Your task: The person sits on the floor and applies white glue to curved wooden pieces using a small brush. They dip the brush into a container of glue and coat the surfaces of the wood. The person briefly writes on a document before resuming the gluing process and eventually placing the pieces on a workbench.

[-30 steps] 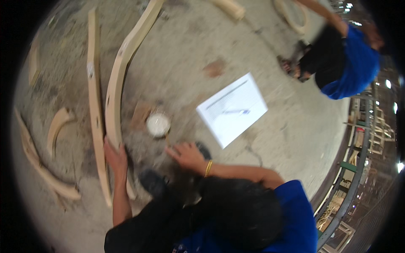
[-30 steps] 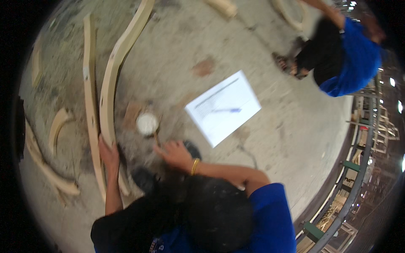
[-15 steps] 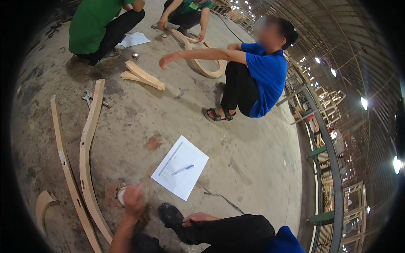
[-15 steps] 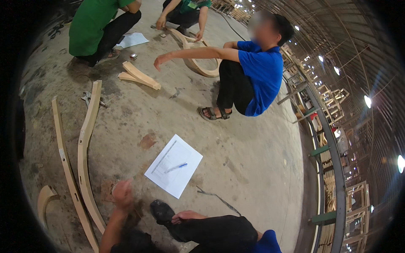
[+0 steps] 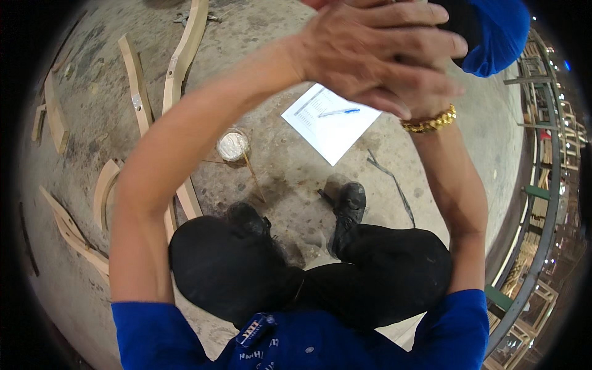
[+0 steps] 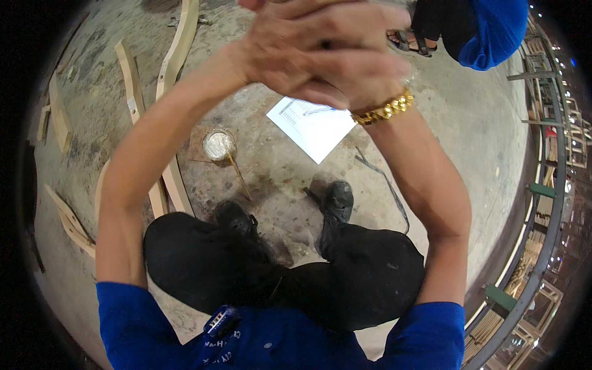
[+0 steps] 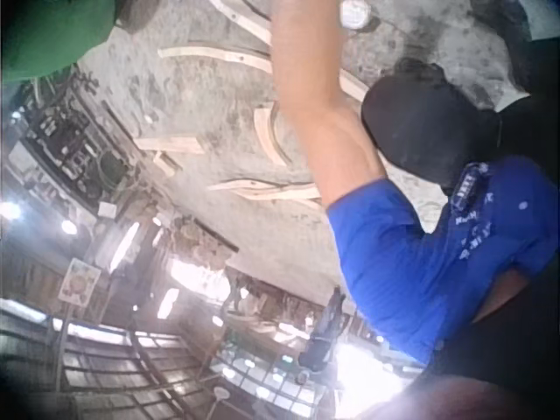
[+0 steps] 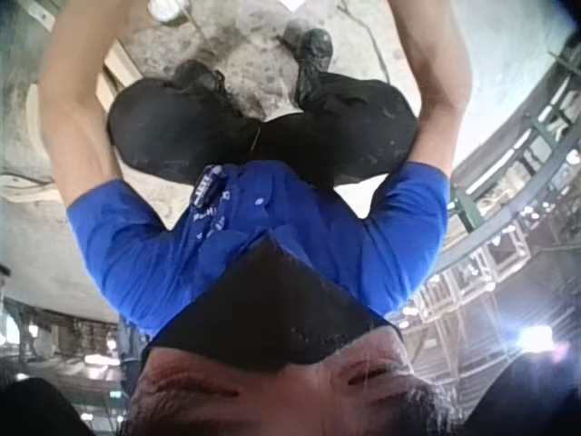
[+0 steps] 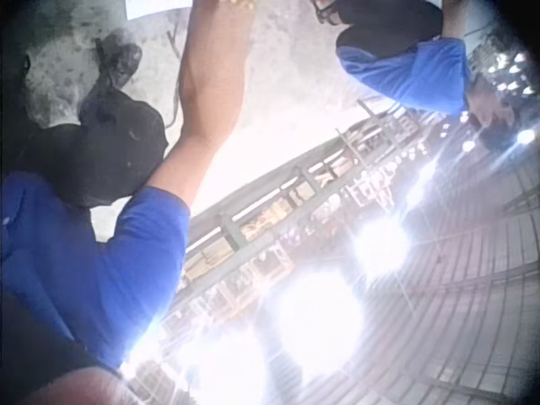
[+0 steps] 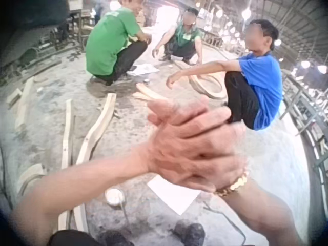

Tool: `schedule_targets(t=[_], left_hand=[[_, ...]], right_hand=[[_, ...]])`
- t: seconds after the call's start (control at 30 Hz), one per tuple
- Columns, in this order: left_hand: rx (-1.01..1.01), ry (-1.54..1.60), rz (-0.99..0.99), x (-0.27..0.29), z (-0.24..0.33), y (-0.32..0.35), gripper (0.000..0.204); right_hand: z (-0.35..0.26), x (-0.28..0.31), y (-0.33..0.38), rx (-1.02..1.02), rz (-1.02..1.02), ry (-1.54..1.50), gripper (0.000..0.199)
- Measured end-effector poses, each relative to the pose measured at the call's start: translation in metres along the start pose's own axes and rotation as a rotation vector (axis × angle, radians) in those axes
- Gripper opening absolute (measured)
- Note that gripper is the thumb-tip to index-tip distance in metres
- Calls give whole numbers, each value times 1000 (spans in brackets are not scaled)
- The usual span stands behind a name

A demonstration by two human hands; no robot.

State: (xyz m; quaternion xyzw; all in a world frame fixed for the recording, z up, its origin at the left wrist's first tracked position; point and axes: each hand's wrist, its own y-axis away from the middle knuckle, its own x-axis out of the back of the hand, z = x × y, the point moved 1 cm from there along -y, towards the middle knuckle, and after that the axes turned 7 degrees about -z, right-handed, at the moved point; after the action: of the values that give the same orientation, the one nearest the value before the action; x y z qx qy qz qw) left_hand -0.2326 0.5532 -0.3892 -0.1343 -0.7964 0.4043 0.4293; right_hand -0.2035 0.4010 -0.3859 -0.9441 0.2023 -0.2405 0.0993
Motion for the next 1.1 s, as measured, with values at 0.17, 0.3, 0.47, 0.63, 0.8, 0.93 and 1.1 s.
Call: schedule_targets(t=[0.17, 0.3, 0.47, 0.63, 0.8, 0.93, 1.1], left_hand=[[547, -335, -507, 13, -18, 88, 61], [691, -67, -939, -8, 57, 159, 52], [696, 436, -985, -46, 167, 186, 38], [1220, 307, -541, -144, 204, 149, 21], [1536, 221, -292, -203, 209, 136, 28], [1638, 170, -325, -231, 199, 140, 36], [1669, 195, -395, -240, 200, 150, 40]], right_hand=[[41, 1, 4, -137, 158, -812, 42], [166, 21, 79, -471, -126, 418, 23], [243, -23, 106, -385, -370, 668, 17], [266, -21, 120, -350, -415, 733, 10], [256, 1, 156, -631, 239, -576, 17], [268, 1, 181, -252, 560, -1341, 18], [282, -18, 180, 0, 561, -1595, 32]])
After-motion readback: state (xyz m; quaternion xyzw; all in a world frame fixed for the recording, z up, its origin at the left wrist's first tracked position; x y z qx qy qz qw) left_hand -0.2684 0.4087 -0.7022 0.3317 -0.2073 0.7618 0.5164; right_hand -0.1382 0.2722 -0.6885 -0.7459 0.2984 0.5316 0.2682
